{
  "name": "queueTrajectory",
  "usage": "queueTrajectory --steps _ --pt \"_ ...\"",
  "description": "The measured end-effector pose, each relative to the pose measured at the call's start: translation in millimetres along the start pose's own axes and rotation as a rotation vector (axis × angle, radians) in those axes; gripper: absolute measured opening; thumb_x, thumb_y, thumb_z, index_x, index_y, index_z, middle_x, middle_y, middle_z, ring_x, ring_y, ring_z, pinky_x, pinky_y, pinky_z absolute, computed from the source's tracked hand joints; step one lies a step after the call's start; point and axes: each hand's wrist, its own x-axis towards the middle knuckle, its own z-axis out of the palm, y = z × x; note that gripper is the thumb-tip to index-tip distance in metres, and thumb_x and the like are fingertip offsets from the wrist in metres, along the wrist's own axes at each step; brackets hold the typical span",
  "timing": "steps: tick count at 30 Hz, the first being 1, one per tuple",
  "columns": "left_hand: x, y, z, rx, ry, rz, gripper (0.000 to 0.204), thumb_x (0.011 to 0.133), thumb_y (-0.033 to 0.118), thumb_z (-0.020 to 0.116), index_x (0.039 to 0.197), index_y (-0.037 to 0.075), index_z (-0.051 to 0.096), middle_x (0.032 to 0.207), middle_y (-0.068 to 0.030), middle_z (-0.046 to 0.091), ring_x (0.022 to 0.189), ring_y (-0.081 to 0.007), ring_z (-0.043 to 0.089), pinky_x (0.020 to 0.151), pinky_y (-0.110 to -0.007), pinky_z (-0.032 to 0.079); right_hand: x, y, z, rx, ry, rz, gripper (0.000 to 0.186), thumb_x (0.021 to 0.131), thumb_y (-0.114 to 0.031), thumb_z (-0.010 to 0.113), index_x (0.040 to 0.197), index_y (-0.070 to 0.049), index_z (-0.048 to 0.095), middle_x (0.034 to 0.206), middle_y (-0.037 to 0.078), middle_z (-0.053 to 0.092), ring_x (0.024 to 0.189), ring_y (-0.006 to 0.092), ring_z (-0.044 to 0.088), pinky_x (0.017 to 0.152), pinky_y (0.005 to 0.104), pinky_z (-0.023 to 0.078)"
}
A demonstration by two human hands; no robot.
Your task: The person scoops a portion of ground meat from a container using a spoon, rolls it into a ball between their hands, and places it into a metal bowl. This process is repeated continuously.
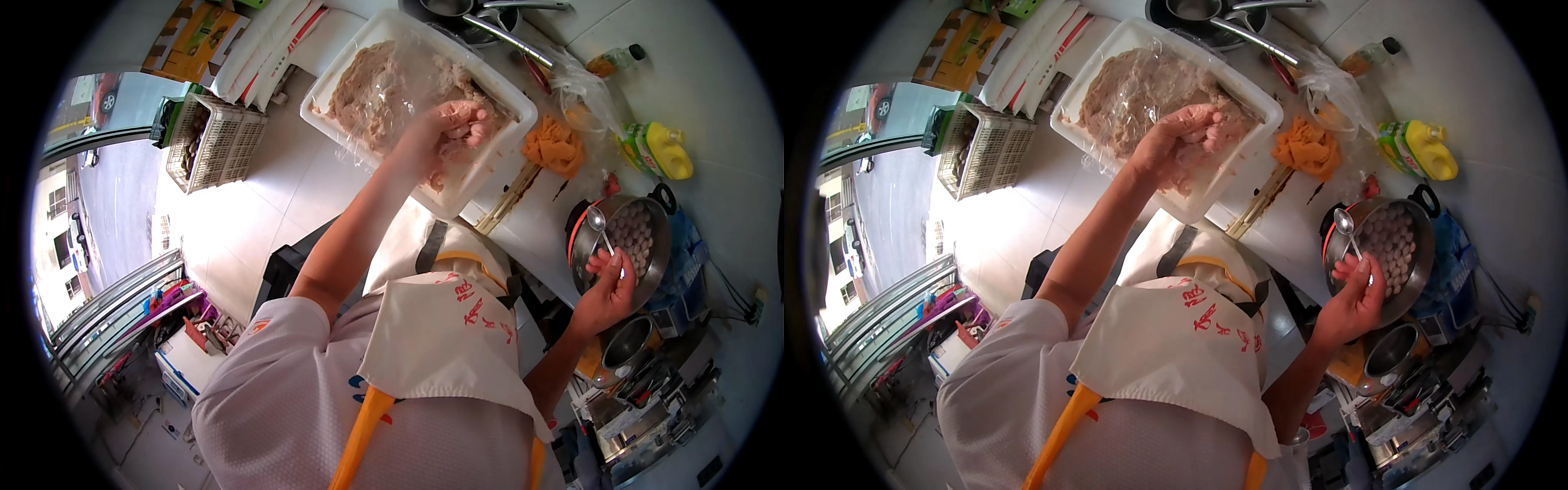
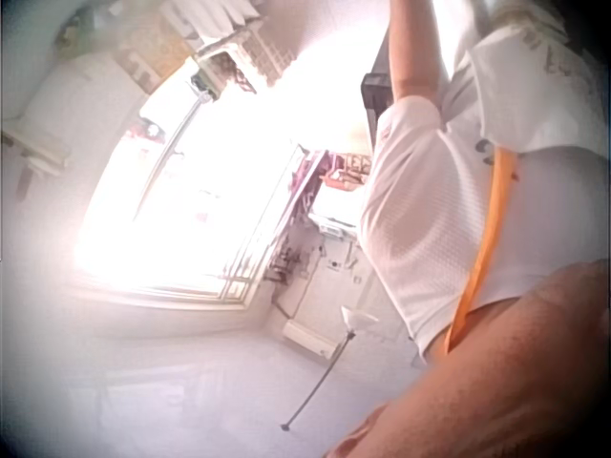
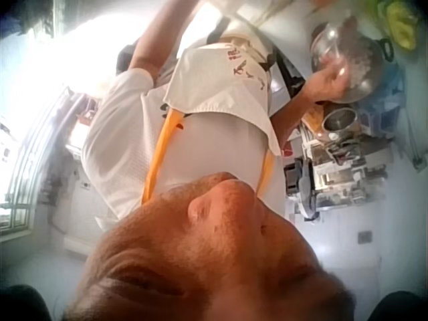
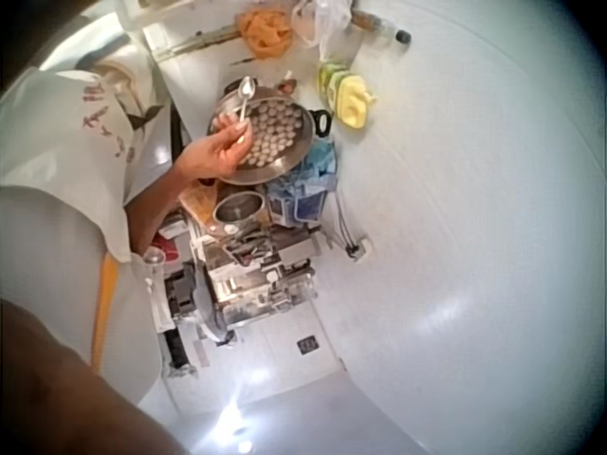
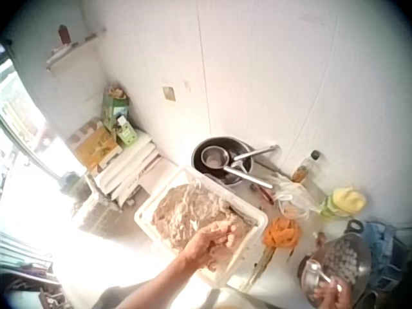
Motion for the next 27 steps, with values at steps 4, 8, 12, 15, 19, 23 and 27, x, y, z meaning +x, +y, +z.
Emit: queueTrajectory --steps 4,8,12,15,19,23,27 --pt "9 -7 -17 0.076 0.144 -0.02 0.024 0.1 0.025 0.074 0.107 0.003 0.069 0.086 -0.0068 0.069 0.074 -0.0184 0.066 0.069 -0.032 0.054 0 1 -1 0.005 -0.004 -0.003 0.022 0.11 -0.01 0.058 0.125 0.004 0.068 0.099 0.015 0.077 0.079 0.0155 0.071 0.071 0.0284 0.06" --pt "18 -30 -45 0.43 0.215 0.174 0.027 0.096 0.027 0.079 0.103 0.003 0.07 0.084 -0.0039 0.069 0.071 -0.0174 0.065 0.066 -0.033 0.053 0 -2 -1 0.008 -0.013 -0.006 0.022 0.11 -0.01 0.058 0.125 0.004 0.068 0.099 0.015 0.077 0.079 0.0154 0.07 0.071 0.0286 0.059" --pt "10 -22 -35 0.778 0.25 0.164 0.036 0.1 0.038 0.073 0.11 0.004 0.074 0.093 -0.007 0.074 0.068 -0.0179 0.062 0.066 -0.03 0.051 0 0 -4 0.009 0.023 0.01 0.023 0.11 -0.011 0.059 0.124 0.005 0.069 0.098 0.016 0.077 0.078 0.0163 0.071 0.072 0.0293 0.06" --pt "-1 -8 -12 0.13 0.126 -0.061 0.04 0.104 0.041 0.065 0.11 0.002 0.071 0.099 -0.0103 0.073 0.074 -0.0199 0.066 0.072 -0.034 0.054 -1 -5 -5 -0.004 0.035 0.017 0.023 0.11 -0.011 0.059 0.123 0.004 0.07 0.098 0.015 0.077 0.078 0.0161 0.071 0.072 0.0291 0.06" --pt "-6 6 8 0.042 0.103 -0.085 0.041 0.107 0.042 0.06 0.106 0.001 0.066 0.099 -0.0127 0.071 0.078 -0.0212 0.069 0.075 -0.032 0.055 -2 -2 -8 -0.017 0.027 0.001 0.022 0.11 -0.011 0.059 0.123 0.003 0.07 0.099 0.015 0.077 0.078 0.0156 0.07 0.072 0.0289 0.06" --pt "3 -2 -10 0.171 0.085 -0.023 0.032 0.105 0.039 0.065 0.106 0.006 0.067 0.093 -0.0067 0.07 0.067 -0.0132 0.06 0.06 -0.027 0.047 -3 0 -9 0.002 0.022 0.004 0.022 0.11 -0.01 0.059 0.124 0.004 0.069 0.099 0.015 0.077 0.079 0.0153 0.07 0.072 0.0284 0.059" --pt "5 -8 -7 0.234 0.196 0.0 0.023 0.098 0.024 0.075 0.108 0.004 0.071 0.083 -0.0009 0.069 0.064 -0.0064 0.057 0.053 -0.026 0.04 -3 2 -11 -0.023 0.039 0.014 0.022 0.11 -0.01 0.059 0.123 0.004 0.069 0.099 0.015 0.077 0.079 0.0153 0.07 0.071 0.0283 0.059"
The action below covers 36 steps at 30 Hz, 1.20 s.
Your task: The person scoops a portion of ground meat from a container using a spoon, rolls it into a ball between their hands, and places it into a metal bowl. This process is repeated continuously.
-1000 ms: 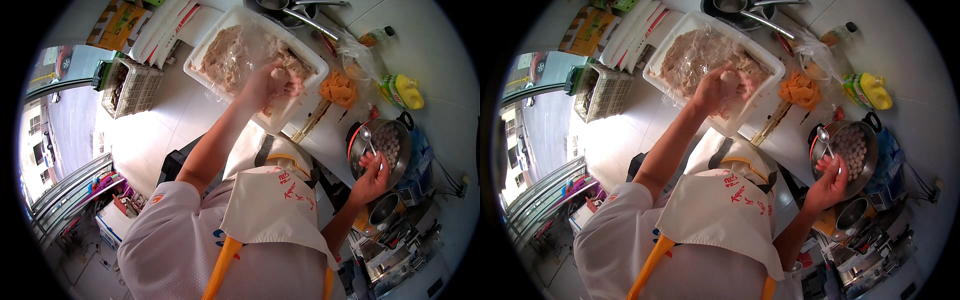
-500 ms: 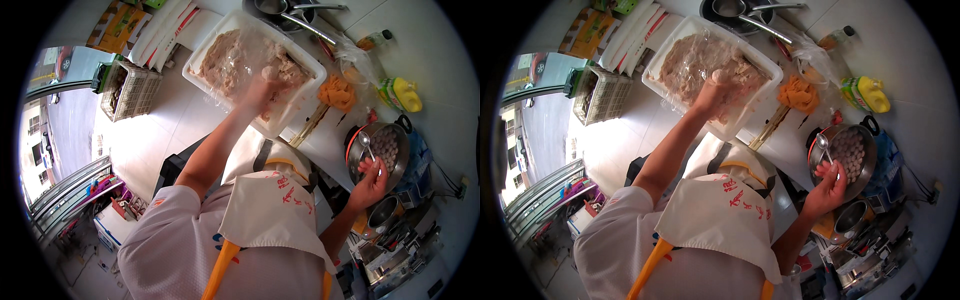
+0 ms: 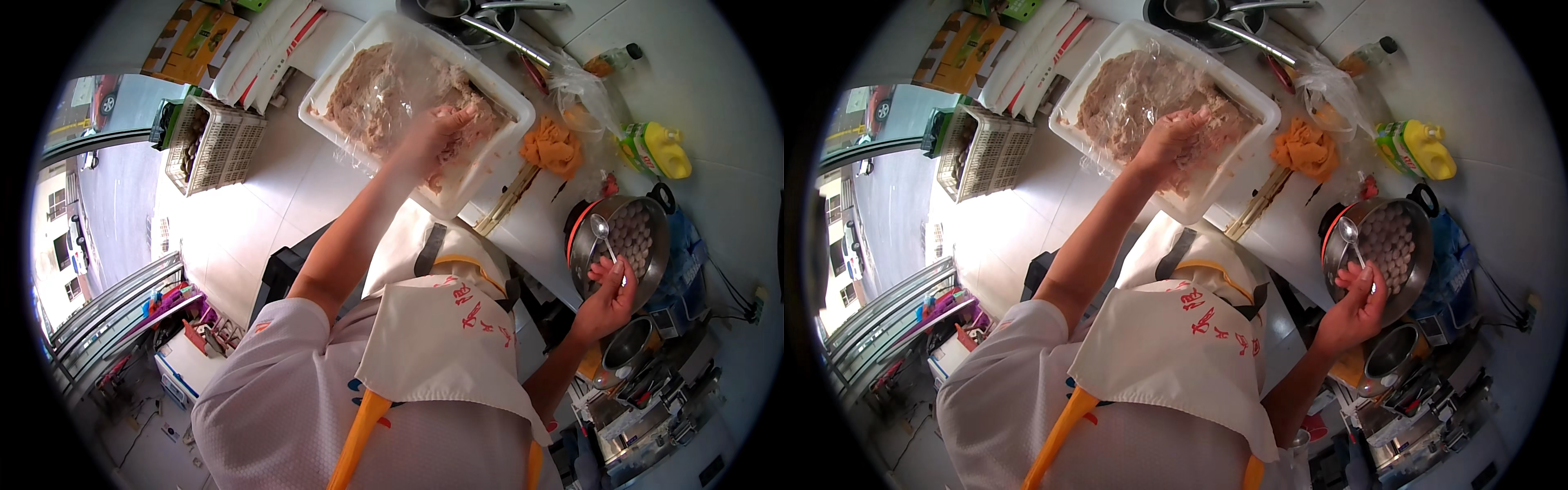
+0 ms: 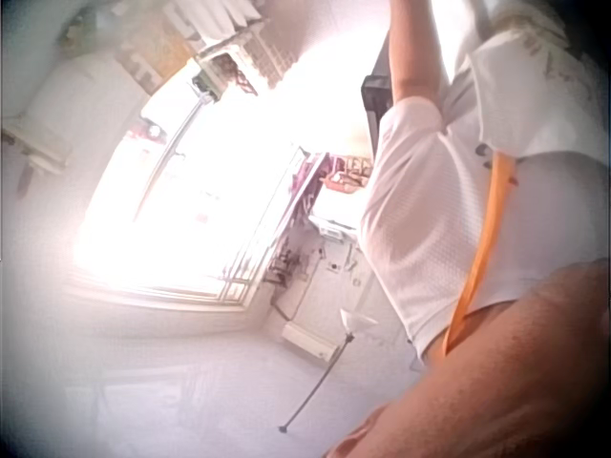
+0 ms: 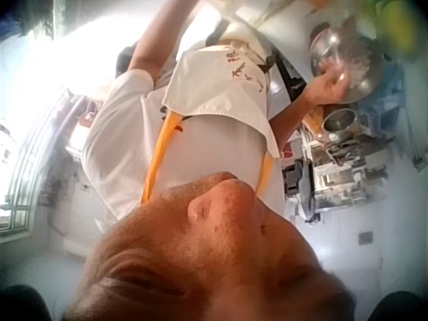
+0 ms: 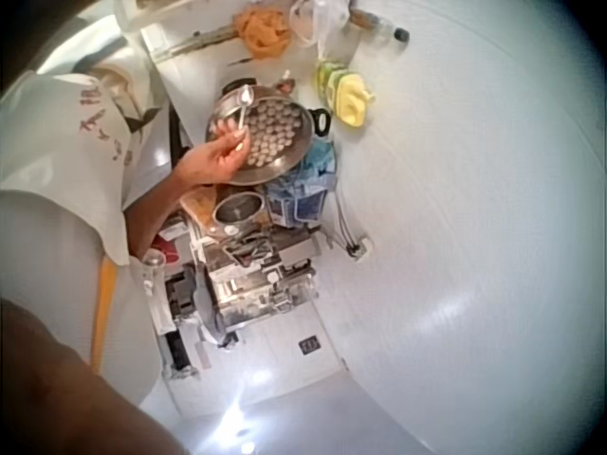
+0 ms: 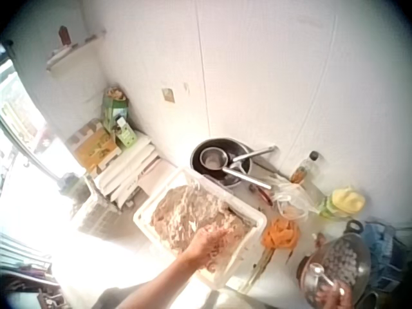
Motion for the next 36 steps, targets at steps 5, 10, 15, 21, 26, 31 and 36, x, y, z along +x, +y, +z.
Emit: queueTrajectory --steps 5,10,15,21,26,31,36 --pt "-1 -4 -9 0.416 0.098 0.077 0.03 0.096 0.023 0.076 0.113 -0.001 0.071 0.088 -0.0039 0.072 0.069 -0.0096 0.062 0.056 -0.026 0.044 -1 2 -3 -0.001 0.001 -0.017 0.022 0.11 -0.01 0.059 0.123 0.004 0.069 0.098 0.015 0.077 0.078 0.015 0.07 0.07 0.0282 0.06" --pt "-16 1 1 0.069 -0.082 0.066 0.032 0.1 0.023 0.07 0.121 0.0 0.067 0.102 -0.0065 0.073 0.08 -0.0148 0.067 0.06 -0.027 0.05 -2 -1 -4 0.001 0.009 -0.004 0.022 0.11 -0.011 0.059 0.123 0.004 0.069 0.099 0.015 0.077 0.079 0.0151 0.07 0.071 0.0284 0.06" --pt "-18 26 25 -0.327 -0.085 -0.114 0.034 0.108 0.034 0.06 0.122 0.004 0.063 0.092 -0.0014 0.066 0.074 -0.0151 0.061 0.066 -0.031 0.053 -2 0 -3 -0.001 -0.003 -0.007 0.022 0.11 -0.011 0.059 0.123 0.004 0.069 0.099 0.015 0.077 0.08 0.0154 0.07 0.072 0.0286 0.06" --pt "-6 14 15 -0.182 0.067 -0.006 0.019 0.1 0.022 0.072 0.09 0.007 0.067 0.066 0.0057 0.051 0.05 -0.0064 0.043 0.045 -0.027 0.03 -3 1 -2 0.01 -0.007 0.007 0.023 0.11 -0.012 0.059 0.123 0.004 0.069 0.1 0.015 0.077 0.081 0.0156 0.07 0.072 0.0286 0.059" --pt "6 -6 -1 0.205 0.095 0.208 0.017 0.094 0.013 0.075 0.081 0.007 0.065 0.063 0.0019 0.053 0.048 -0.0099 0.045 0.045 -0.029 0.033 -2 2 -2 0.007 -0.008 0.01 0.023 0.11 -0.012 0.059 0.124 0.004 0.069 0.1 0.014 0.077 0.081 0.0155 0.07 0.071 0.0286 0.059" --pt "4 -16 -7 0.15 0.037 0.21 0.021 0.098 0.025 0.071 0.096 0.004 0.069 0.08 -0.0066 0.066 0.069 -0.0176 0.062 0.055 -0.03 0.049 0 1 -1 0.008 -0.011 -0.001 0.022 0.11 -0.011 0.059 0.124 0.004 0.069 0.1 0.015 0.077 0.081 0.0154 0.07 0.072 0.0286 0.059" --pt "-13 20 1 -0.277 -0.271 -0.146 0.036 0.105 0.04 0.062 0.108 0.005 0.068 0.092 -0.0087 0.068 0.087 -0.0207 0.066 0.064 -0.03 0.055 -1 0 -2 -0.001 -0.006 -0.004 0.022 0.11 -0.01 0.059 0.123 0.004 0.069 0.1 0.014 0.077 0.081 0.0154 0.07 0.072 0.0286 0.059"
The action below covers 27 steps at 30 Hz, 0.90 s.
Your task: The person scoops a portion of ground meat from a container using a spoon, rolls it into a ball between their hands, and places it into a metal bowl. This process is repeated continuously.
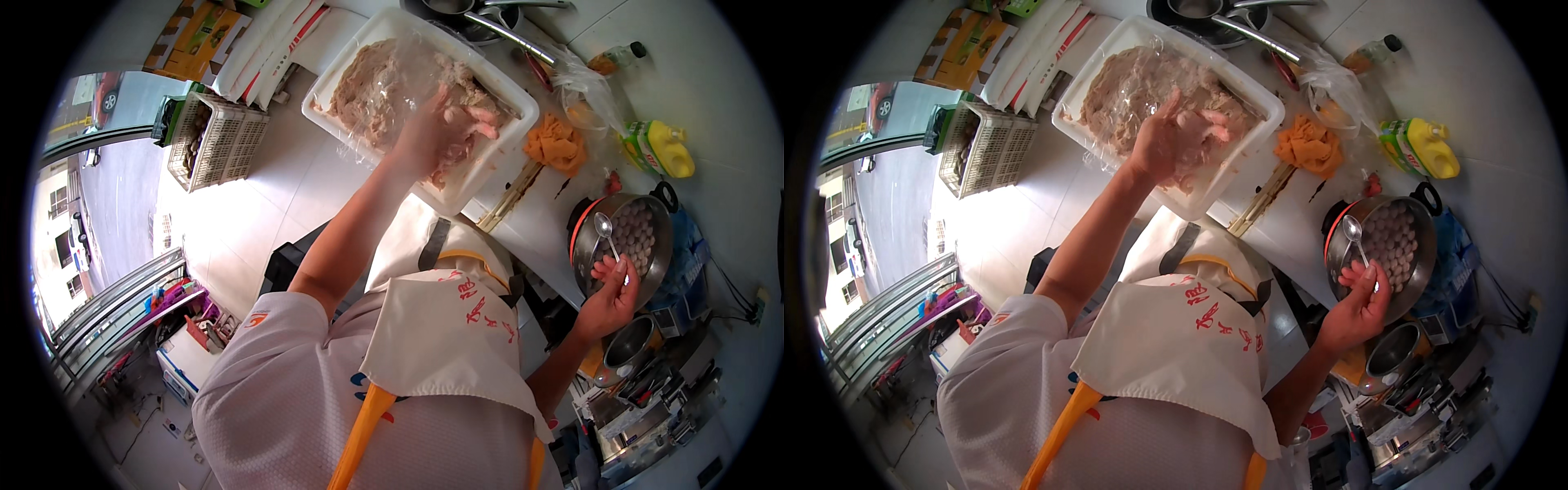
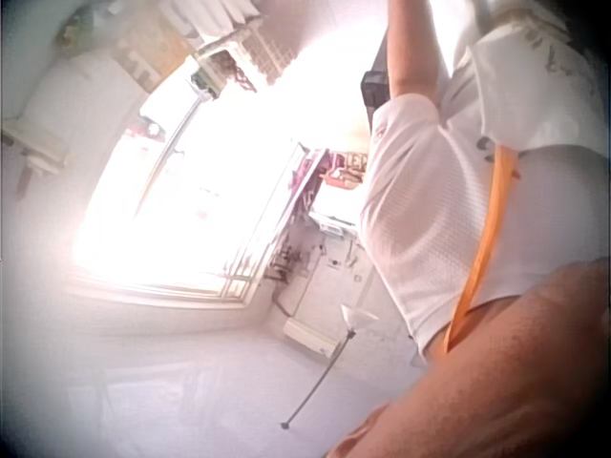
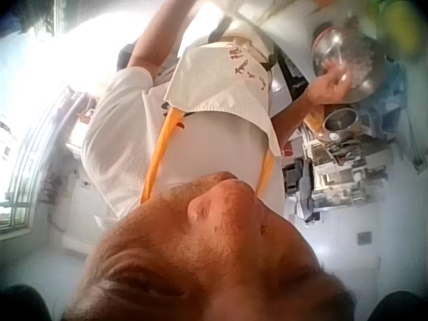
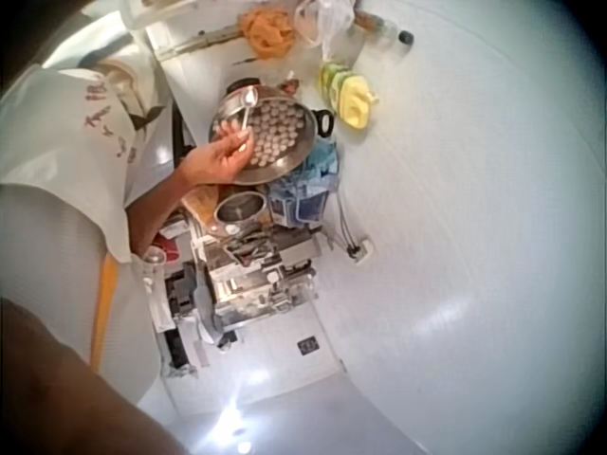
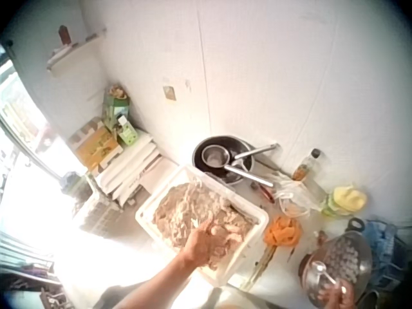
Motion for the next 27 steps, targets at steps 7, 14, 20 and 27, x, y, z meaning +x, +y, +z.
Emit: queueTrajectory --steps 7,14,20,27 --pt "2 -2 2 0.25 0.106 0.121 0.028 0.102 0.026 0.069 0.08 0.011 0.06 0.073 0.0023 0.059 0.056 -0.0091 0.049 0.049 -0.028 0.038 0 1 2 0.012 -0.011 0.008 0.022 0.11 -0.009 0.059 0.124 0.004 0.068 0.1 0.014 0.076 0.081 0.0153 0.07 0.072 0.0282 0.059" --pt "-4 -11 27 0.652 0.249 0.241 0.037 0.092 0.011 0.079 0.062 0.014 0.057 0.062 0.0068 0.053 0.053 -0.0034 0.046 0.048 -0.027 0.035 0 -5 6 0.021 -0.035 -0.005 0.022 0.11 -0.01 0.059 0.124 0.005 0.068 0.101 0.016 0.076 0.08 0.0158 0.071 0.072 0.0283 0.059" --pt "-8 -21 28 0.887 0.172 0.469 0.038 0.091 0.009 0.075 0.062 0.008 0.051 0.061 0.0069 0.047 0.057 -0.0038 0.04 0.052 -0.03 0.032 5 -41 23 0.256 -0.192 0.04 0.021 0.111 -0.009 0.056 0.123 0.006 0.066 0.101 0.018 0.076 0.08 0.0183 0.072 0.073 0.0308 0.061" --pt "-20 -22 35 1.001 -0.077 0.491 0.031 0.095 0.016 0.075 0.071 0.007 0.059 0.067 0.0031 0.053 0.061 -0.0049 0.037 0.055 -0.029 0.03 15 -89 65 0.361 -0.377 -0.034 0.021 0.112 -0.01 0.054 0.122 0.005 0.063 0.101 0.019 0.076 0.08 0.0195 0.072 0.075 0.0327 0.061"
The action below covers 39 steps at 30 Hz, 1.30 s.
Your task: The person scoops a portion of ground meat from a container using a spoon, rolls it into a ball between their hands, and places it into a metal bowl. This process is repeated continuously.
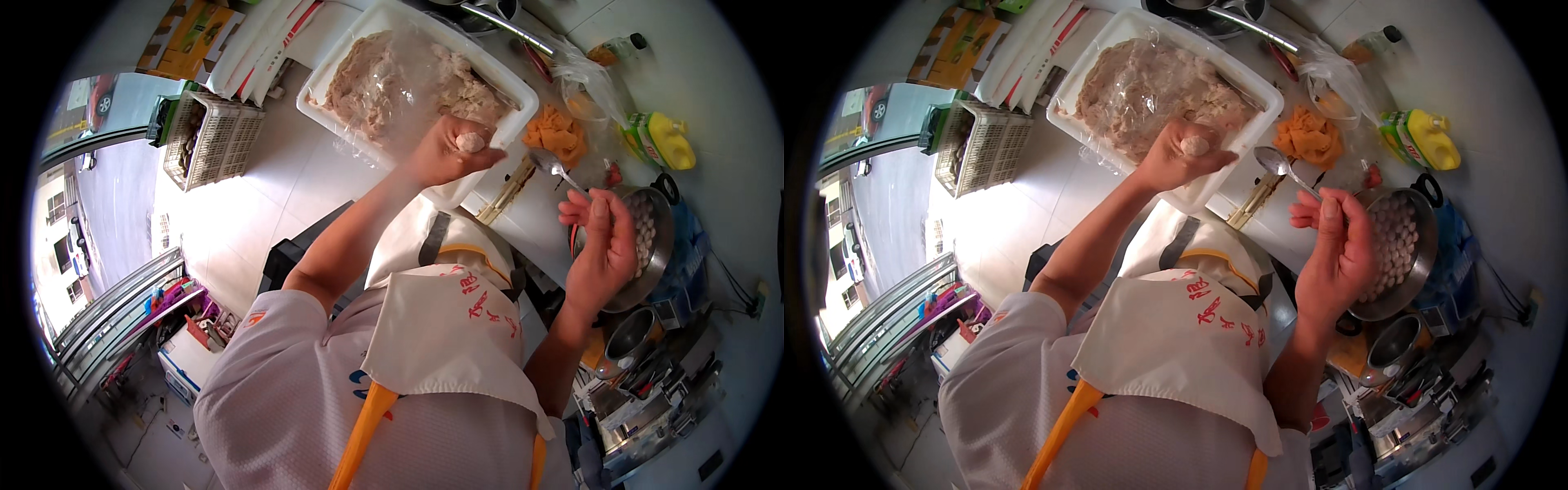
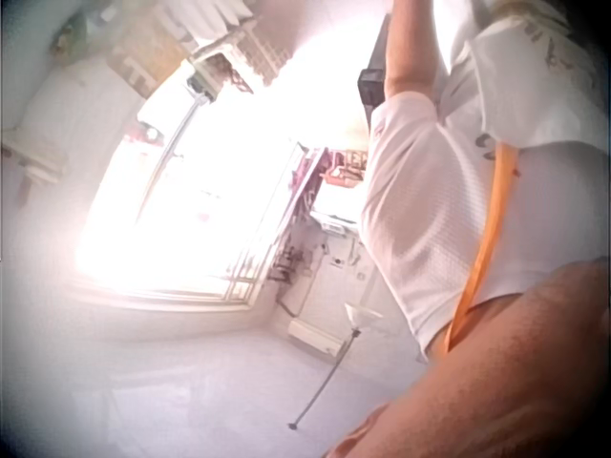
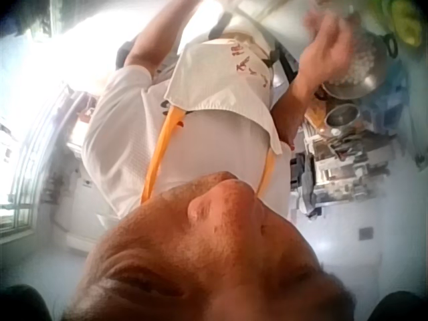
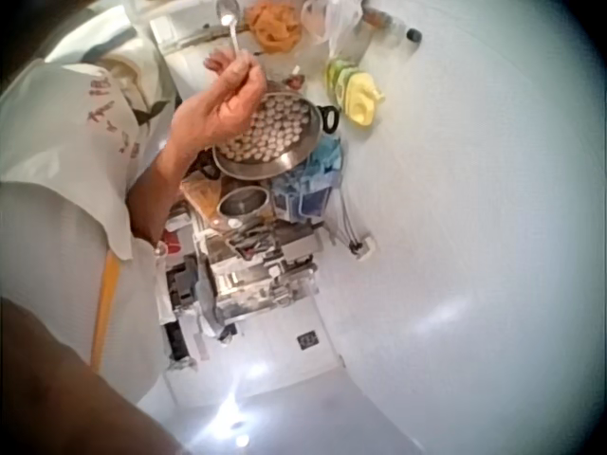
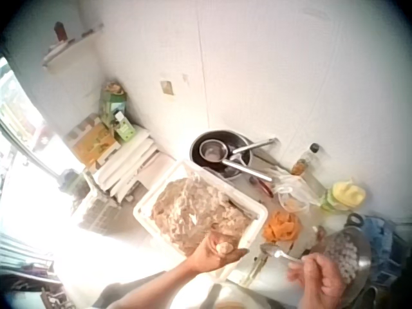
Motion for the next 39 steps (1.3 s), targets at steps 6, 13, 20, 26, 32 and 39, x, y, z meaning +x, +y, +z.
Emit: queueTrajectory --steps 6,13,20,26,32,39 --pt "2 1 -9 -0.86 -0.089 -0.428 0.07 0.107 0.066 0.046 0.107 0.001 0.073 0.085 -0.0077 0.07 0.069 -0.0125 0.053 0.061 -0.026 0.039 0 5 -3 -0.025 0.027 0.002 0.021 0.112 -0.01 0.054 0.122 0.005 0.064 0.1 0.018 0.075 0.08 0.0193 0.072 0.074 0.0324 0.061" --pt "-3 -23 -22 -0.745 -0.01 -0.388 0.027 0.103 0.024 0.069 0.082 0.006 0.069 0.068 0.0015 0.058 0.057 -0.0074 0.048 0.051 -0.028 0.034 -8 15 -2 -0.007 0.023 0.035 0.02 0.111 -0.009 0.055 0.122 0.005 0.065 0.1 0.017 0.075 0.079 0.0184 0.071 0.073 0.0315 0.061" --pt "-7 14 -5 -0.12 0.009 -0.075 0.028 0.096 0.011 0.077 0.072 0.001 0.064 0.063 0.0017 0.052 0.061 -0.0071 0.05 0.056 -0.032 0.039 1 -9 12 0.004 -0.06 0.018 0.018 0.11 -0.006 0.057 0.119 0.006 0.066 0.098 0.015 0.075 0.076 0.0154 0.069 0.072 0.0292 0.059" --pt "-11 6 -1 0.005 -0.06 0.132 0.024 0.087 0.0 0.072 0.071 -0.002 0.054 0.066 -0.0075 0.054 0.061 -0.0147 0.05 0.058 -0.037 0.039 4 -24 27 -0.024 -0.167 0.0 0.015 0.108 -0.008 0.061 0.114 0.004 0.069 0.091 0.011 0.075 0.074 0.0121 0.069 0.07 0.0268 0.058" --pt "-12 -1 6 0.113 -0.065 0.252 0.02 0.08 -0.003 0.072 0.073 -0.002 0.053 0.067 -0.0121 0.053 0.06 -0.0282 0.051 0.058 -0.04 0.039 -3 -27 29 -0.074 -0.188 0.061 0.016 0.109 -0.01 0.061 0.113 0.003 0.069 0.091 0.011 0.075 0.073 0.0121 0.069 0.069 0.0272 0.058" --pt "-13 -21 8 0.373 -0.109 0.23 0.015 0.088 0.012 0.075 0.085 -0.001 0.067 0.075 -0.017 0.064 0.067 -0.0349 0.059 0.065 -0.044 0.048 -20 -13 36 0.077 -0.097 0.223 0.018 0.11 -0.011 0.058 0.115 0.004 0.067 0.091 0.013 0.074 0.073 0.014 0.069 0.07 0.0286 0.059"
